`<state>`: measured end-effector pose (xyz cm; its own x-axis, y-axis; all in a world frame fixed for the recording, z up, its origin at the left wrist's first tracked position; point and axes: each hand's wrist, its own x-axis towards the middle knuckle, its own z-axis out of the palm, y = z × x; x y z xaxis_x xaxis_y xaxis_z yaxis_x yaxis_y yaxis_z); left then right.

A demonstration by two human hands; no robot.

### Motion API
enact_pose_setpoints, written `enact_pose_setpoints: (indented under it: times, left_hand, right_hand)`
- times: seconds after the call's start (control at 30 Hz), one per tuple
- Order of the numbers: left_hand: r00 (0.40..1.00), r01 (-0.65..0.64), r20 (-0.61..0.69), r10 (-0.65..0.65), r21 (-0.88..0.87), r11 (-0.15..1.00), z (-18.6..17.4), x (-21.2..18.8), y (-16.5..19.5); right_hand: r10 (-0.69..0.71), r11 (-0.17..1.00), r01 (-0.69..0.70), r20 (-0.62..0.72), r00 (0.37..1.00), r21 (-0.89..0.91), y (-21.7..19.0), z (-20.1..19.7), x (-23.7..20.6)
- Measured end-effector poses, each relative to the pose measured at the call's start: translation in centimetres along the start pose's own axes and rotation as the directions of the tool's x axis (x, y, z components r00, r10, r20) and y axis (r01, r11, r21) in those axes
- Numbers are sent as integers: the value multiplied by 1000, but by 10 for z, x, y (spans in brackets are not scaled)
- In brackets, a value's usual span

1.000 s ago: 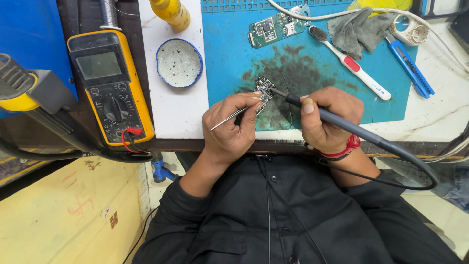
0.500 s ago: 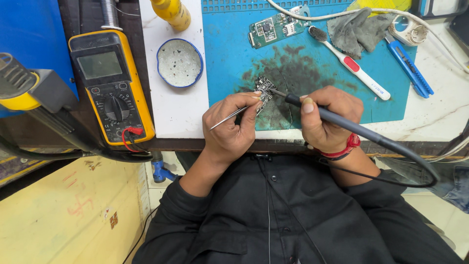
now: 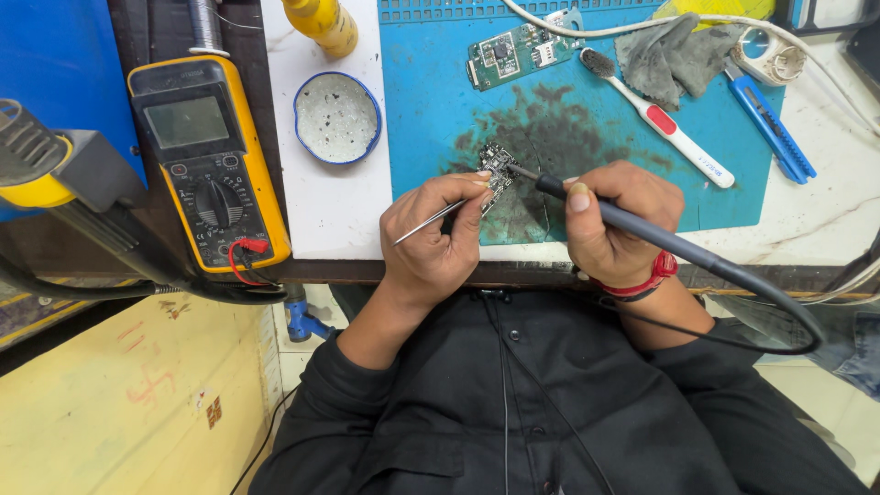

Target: The person uses a soldering iron and tweezers to apply solder to multiple points on a small circuit board. The person holds the board steady with tweezers while applying heat and solder to specific pads and components.

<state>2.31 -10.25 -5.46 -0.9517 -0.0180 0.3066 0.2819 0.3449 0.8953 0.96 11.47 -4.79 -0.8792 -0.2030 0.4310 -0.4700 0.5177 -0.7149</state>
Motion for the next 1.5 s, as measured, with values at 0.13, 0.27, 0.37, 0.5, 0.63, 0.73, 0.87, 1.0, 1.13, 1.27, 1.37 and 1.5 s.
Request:
enact_pose_setpoints:
  times: [0.13,0.27,0.37,0.5,0.63,0.73,0.87,1.0,1.13,1.27,1.37,1.5]
  left_hand:
    - [1000,-7,0,7,11,1000,8,6,4]
    - [1000,-9,-3,9,6,1000,0,-5,-7]
    - [1000,-5,-2,5,14,1000,1,-14,-11]
    - [1000,0,-1,0,-3,1000,-5,-16,4]
    - [1000,-12,-8,12,4,1000,12,-42,-16]
    - [1000,-5,-11,5,4,1000,110,-77,-98]
    - [1000,1,-11,-2,-13,1000,171,-144,-174]
    - [998,15,-55,-20,-95,995,99,-152,-166]
    - [991,37,-116,-61,-203,979,-20,-145,-113]
    - [970,128,-147,-193,-364,923,-13,-206,-118]
    - [957,97,-229,-180,-334,938,-7,-248,-114]
    - [907,96,-370,-202,-284,954,-7,-283,-116]
  right_hand:
    - [12,1000,-11,-17,1000,27,4,-5,5]
    - [-5,1000,5,2,1000,5,6,4,-7]
    - [1,1000,-1,-7,1000,15,7,8,-16]
    - [-5,1000,5,-4,1000,9,-12,5,-13]
    - [-13,1000,13,-7,1000,20,14,4,-48]
    - [56,998,-56,-76,996,5,127,22,-112]
    - [82,996,-78,-100,992,41,204,55,-195]
    - [67,998,-64,-106,992,29,139,85,-179]
    - [105,963,-76,-102,989,260,8,117,-127]
    - [-73,992,76,36,997,-99,-3,105,-167]
    - [-103,956,134,127,986,-260,-11,93,-204]
    - [-68,935,137,216,974,-326,-20,94,-249]
